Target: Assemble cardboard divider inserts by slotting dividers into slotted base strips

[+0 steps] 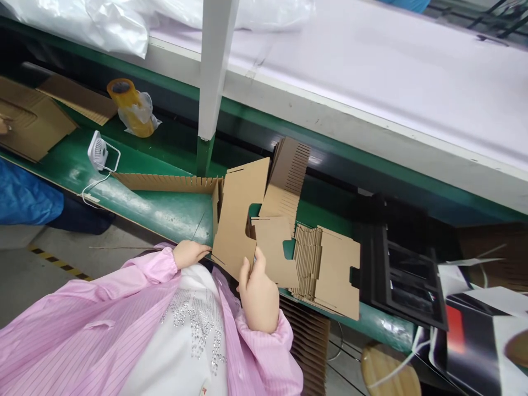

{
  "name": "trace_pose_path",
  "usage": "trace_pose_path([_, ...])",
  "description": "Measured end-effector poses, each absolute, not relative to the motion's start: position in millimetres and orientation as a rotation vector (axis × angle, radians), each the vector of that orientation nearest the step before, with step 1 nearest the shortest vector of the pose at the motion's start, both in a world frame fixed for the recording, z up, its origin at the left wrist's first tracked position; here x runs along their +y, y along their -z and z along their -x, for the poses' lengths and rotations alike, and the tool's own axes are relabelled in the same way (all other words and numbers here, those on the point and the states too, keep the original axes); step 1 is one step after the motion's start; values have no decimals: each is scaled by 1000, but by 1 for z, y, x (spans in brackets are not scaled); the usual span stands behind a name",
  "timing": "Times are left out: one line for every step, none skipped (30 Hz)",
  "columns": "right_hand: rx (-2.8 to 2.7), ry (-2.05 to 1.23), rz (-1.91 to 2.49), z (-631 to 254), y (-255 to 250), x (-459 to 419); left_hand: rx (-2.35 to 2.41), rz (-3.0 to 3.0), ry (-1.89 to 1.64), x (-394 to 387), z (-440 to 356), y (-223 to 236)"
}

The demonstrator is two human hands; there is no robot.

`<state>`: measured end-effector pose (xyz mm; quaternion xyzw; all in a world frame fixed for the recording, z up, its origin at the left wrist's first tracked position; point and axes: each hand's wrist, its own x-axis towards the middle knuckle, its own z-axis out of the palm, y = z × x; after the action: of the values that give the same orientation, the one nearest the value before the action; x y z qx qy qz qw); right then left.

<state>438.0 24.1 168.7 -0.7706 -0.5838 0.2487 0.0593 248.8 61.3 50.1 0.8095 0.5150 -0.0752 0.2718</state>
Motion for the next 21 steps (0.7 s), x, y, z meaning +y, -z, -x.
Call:
trace_pose_path([-1782, -729, 2354, -437, -169, 25, 1383, -2174, 191, 61, -249, -50])
trace_pose_path([-1793, -709, 2368, -437, -169, 25, 1379, -2170, 185, 62, -248, -49])
trace_pose_path([-1802, -693, 2376, -436, -169, 26, 1378, -2167, 183, 62, -248, -49])
trace_pose_path([-1812, -678, 2382, -436, -168, 27, 1378, -2167, 185, 62, -248, -49])
trace_pose_path([-1823, -658, 2388, -435, -166, 28, 1377, -2169, 189, 62, -248, -48])
trace_pose_path([-1842, -631, 2394, -433, -165, 28, 1375, -2173, 193, 63, -248, -48])
trace_pose_path([-1869, -591, 2400, -431, -163, 29, 1373, -2178, 196, 63, -248, -48])
trace_pose_path([-1901, -541, 2409, -428, -161, 29, 1371, -2184, 198, 63, -248, -48])
trace_pose_path([-1940, -492, 2420, -425, -160, 30, 1367, -2191, 200, 63, -248, -48])
trace_pose_path([-1982, -448, 2431, -422, -159, 31, 1362, -2198, 202, 63, -248, -48])
trace_pose_path([-2028, -407, 2440, -418, -158, 31, 1356, -2205, 202, 62, -248, -47])
trace_pose_path([-2076, -363, 2445, -414, -158, 32, 1352, -2210, 201, 62, -248, -47])
trace_pose_path([-2121, -315, 2449, -410, -157, 33, 1346, -2214, 195, 62, -248, -47])
trace_pose_path([-2162, -263, 2450, -406, -157, 34, 1341, -2216, 190, 62, -248, -47])
trace_pose_path([-2198, -213, 2447, -402, -156, 35, 1339, -2218, 189, 62, -248, -47])
trace_pose_path([-2227, -172, 2442, -399, -156, 36, 1341, -2218, 193, 61, -248, -47])
trace_pose_path([-2251, -145, 2438, -396, -155, 37, 1342, -2220, 199, 61, -248, -48])
trace_pose_path([-2269, -129, 2435, -394, -154, 38, 1344, -2222, 208, 61, -248, -48])
trace_pose_path([-2285, -121, 2429, -392, -153, 40, 1345, -2222, 217, 61, -248, -48])
trace_pose_path([-2301, -115, 2419, -391, -151, 41, 1348, -2221, 223, 61, -249, -47])
trace_pose_path([-2315, -110, 2407, -390, -149, 42, 1352, -2218, 222, 61, -249, -47])
